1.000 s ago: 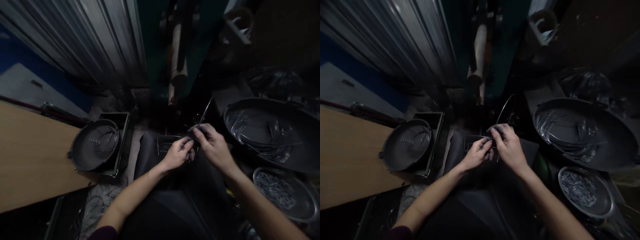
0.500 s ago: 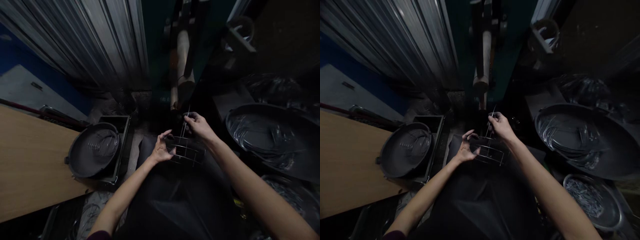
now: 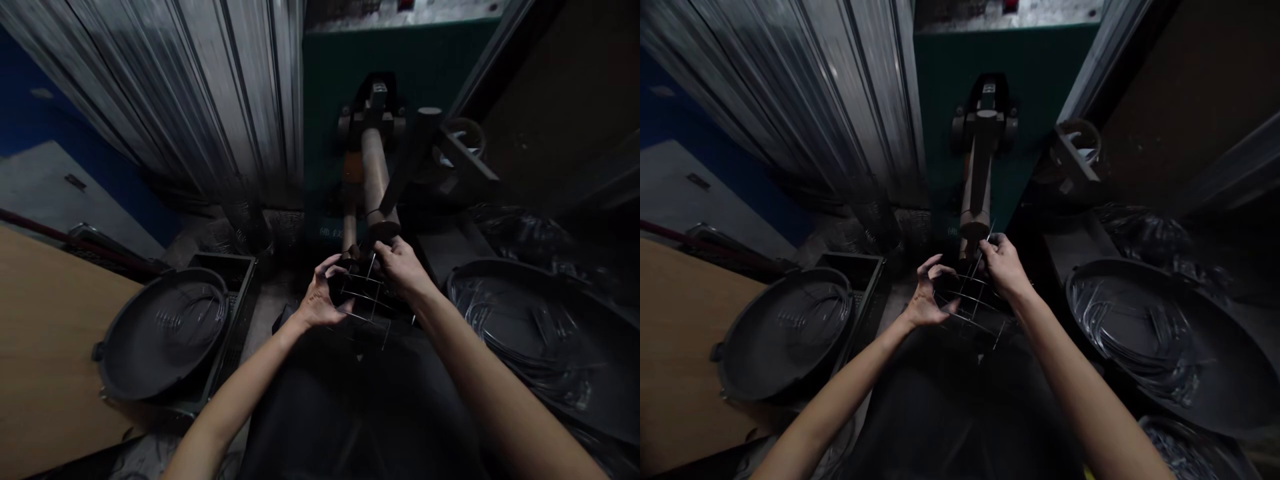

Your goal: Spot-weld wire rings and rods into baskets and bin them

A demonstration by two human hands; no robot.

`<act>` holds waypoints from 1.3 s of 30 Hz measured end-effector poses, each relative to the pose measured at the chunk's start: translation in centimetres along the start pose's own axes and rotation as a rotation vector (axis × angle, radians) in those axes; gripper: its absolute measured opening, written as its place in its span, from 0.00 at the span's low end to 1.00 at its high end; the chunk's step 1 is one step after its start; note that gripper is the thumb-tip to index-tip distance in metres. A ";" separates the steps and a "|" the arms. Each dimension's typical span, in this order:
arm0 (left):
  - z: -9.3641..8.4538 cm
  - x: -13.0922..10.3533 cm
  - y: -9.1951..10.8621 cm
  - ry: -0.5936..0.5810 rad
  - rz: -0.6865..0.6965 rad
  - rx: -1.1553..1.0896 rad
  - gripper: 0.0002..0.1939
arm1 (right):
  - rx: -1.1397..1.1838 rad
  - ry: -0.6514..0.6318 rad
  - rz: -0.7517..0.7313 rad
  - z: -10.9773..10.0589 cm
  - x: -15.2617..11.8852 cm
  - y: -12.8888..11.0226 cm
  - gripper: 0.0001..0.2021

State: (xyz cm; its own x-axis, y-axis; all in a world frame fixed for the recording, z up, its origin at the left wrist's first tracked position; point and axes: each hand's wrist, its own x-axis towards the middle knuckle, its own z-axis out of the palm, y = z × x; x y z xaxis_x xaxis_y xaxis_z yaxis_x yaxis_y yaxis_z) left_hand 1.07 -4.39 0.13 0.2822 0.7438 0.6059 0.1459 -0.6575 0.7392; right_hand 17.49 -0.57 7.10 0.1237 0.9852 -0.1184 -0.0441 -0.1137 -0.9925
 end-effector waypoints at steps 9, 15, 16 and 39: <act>-0.4 0.7 -1.8 -0.006 -0.007 0.032 0.48 | -0.214 0.018 -0.072 0.3 1.0 -0.3 0.16; -0.9 1.9 -2.1 -0.002 0.022 0.059 0.47 | -0.126 0.099 -0.133 0.6 2.5 0.3 0.16; -0.9 2.0 -2.3 -0.002 0.023 0.057 0.47 | -0.099 0.088 -0.141 0.6 2.8 0.6 0.16; -2.5 4.5 -2.4 -0.148 -0.024 0.200 0.28 | 0.097 0.070 0.005 1.4 4.3 0.4 0.07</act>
State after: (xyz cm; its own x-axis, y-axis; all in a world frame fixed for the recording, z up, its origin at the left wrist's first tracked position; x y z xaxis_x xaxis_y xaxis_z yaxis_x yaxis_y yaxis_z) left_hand -0.38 0.83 1.76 0.4098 0.7436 0.5282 0.3350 -0.6614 0.6711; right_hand 16.57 3.79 6.22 0.1920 0.9730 -0.1282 -0.1404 -0.1021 -0.9848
